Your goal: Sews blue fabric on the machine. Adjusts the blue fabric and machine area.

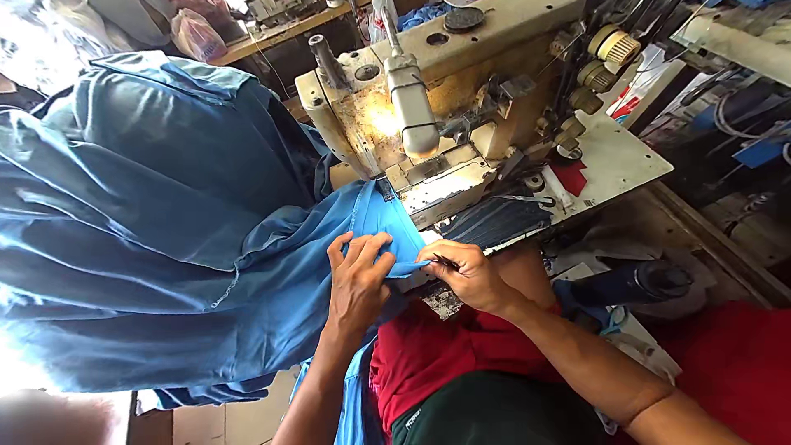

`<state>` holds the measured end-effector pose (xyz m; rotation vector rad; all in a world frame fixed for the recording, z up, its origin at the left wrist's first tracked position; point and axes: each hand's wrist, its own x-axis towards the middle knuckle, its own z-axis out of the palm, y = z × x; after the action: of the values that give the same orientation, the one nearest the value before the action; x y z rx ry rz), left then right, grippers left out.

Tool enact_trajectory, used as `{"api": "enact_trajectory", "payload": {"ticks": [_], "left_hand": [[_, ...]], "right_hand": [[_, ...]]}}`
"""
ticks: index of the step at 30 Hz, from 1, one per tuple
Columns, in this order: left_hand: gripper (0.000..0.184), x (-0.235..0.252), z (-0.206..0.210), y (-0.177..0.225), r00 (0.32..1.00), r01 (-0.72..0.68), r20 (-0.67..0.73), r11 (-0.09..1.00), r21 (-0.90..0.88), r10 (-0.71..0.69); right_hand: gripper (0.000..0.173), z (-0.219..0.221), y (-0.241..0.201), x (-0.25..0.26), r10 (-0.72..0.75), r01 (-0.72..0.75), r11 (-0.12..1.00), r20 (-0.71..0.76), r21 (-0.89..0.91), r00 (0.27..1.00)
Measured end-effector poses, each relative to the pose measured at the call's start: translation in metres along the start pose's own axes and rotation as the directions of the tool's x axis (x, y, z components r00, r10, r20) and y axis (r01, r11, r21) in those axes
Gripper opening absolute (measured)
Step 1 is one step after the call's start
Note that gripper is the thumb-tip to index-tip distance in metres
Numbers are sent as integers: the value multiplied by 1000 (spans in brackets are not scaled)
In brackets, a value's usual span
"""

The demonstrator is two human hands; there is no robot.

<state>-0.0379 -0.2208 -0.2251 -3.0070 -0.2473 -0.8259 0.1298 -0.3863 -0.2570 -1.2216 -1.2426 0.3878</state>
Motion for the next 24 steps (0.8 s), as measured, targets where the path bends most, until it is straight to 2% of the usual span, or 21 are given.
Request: {"api": "enact_trajectory", "payload": {"ticks": [7,11,13,15,16,18,20,22,24], "left_hand": [[16,30,-15,-23,998,-37,-54,999,32,39],[21,46,-18,-36,996,-73,-52,996,-49,70],[14,48,-21,-35,996,-83,-33,990,-117,79],[10,47,-26,-32,995,-88,42,987,-135,94],[17,45,-31,-32,990,-89,97,988,-129,102],[44,40,-44,-37,978,-78,185,993,-90,93],[54,35,-61,-55,975,-24,222,1000,8,22],[51,29,-80,-80,974,38,219,995,88,-56],[38,24,-98,-90,986,57,154,998,37,-62]], "right_hand": [[10,6,7,34,135,-133,991,-58,29,989],[11,11,7,51,95,-92,995,-86,39,992],[11,13,6,56,76,-72,997,-95,37,993],[13,13,8,59,40,-39,999,-91,12,995],[14,13,9,60,18,-17,1000,-87,6,996],[14,11,11,61,-3,4,1000,-71,10,997],[14,9,12,61,-28,28,1000,-55,-5,998],[14,8,13,60,-62,60,997,-44,-48,997],[13,7,13,62,-104,102,990,-23,-94,994]]}}
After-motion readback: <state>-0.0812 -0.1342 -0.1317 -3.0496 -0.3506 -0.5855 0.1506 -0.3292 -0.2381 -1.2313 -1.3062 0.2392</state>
